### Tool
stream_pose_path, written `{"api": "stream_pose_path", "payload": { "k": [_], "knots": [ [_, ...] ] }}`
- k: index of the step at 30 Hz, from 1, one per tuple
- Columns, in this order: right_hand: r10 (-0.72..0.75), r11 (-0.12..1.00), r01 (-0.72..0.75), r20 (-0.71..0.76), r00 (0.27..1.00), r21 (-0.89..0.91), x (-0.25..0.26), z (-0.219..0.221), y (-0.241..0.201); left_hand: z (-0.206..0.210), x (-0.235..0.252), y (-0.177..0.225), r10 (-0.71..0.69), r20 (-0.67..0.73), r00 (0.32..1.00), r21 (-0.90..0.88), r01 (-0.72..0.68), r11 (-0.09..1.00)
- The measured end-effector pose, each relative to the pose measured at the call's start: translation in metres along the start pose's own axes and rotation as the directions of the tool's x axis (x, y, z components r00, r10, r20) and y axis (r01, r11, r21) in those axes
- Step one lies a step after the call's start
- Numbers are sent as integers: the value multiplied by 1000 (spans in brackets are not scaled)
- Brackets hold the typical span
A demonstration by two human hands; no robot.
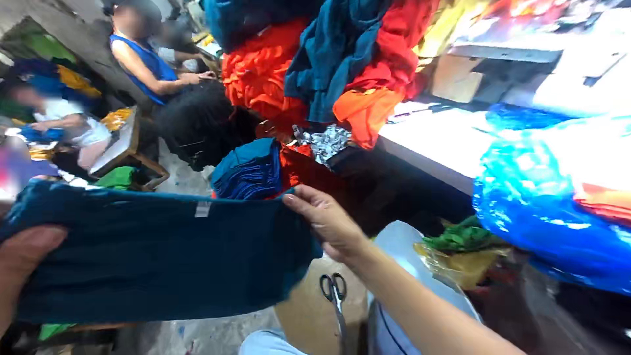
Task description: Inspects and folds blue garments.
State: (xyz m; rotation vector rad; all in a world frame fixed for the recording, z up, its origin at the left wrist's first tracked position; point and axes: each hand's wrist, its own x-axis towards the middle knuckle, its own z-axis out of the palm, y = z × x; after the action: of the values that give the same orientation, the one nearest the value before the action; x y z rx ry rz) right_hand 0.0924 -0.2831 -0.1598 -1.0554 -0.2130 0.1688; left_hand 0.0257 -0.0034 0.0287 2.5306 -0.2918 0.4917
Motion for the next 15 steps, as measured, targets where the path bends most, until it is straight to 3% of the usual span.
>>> {"api": "stream_pose_path", "payload": {
  "k": [1,2,4,9,15],
  "knots": [
    [-9,1000,8,62,998,16,4,-9,2,-3,0,13,-104,-39,994,74,107,992],
    [-28,999,24,129,991,27,8,-17,8,-6,2,18,-117,-76,990,131,126,983],
    [-66,998,63,163,984,18,12,-19,7,-10,5,22,-47,-101,994,181,65,981],
    [-135,991,135,-50,990,-3,6,6,-10,-19,10,13,105,-102,989,193,-84,978],
    [-369,918,345,-106,923,-195,7,8,3,-26,6,29,74,-120,990,212,-47,976]
  ]
}}
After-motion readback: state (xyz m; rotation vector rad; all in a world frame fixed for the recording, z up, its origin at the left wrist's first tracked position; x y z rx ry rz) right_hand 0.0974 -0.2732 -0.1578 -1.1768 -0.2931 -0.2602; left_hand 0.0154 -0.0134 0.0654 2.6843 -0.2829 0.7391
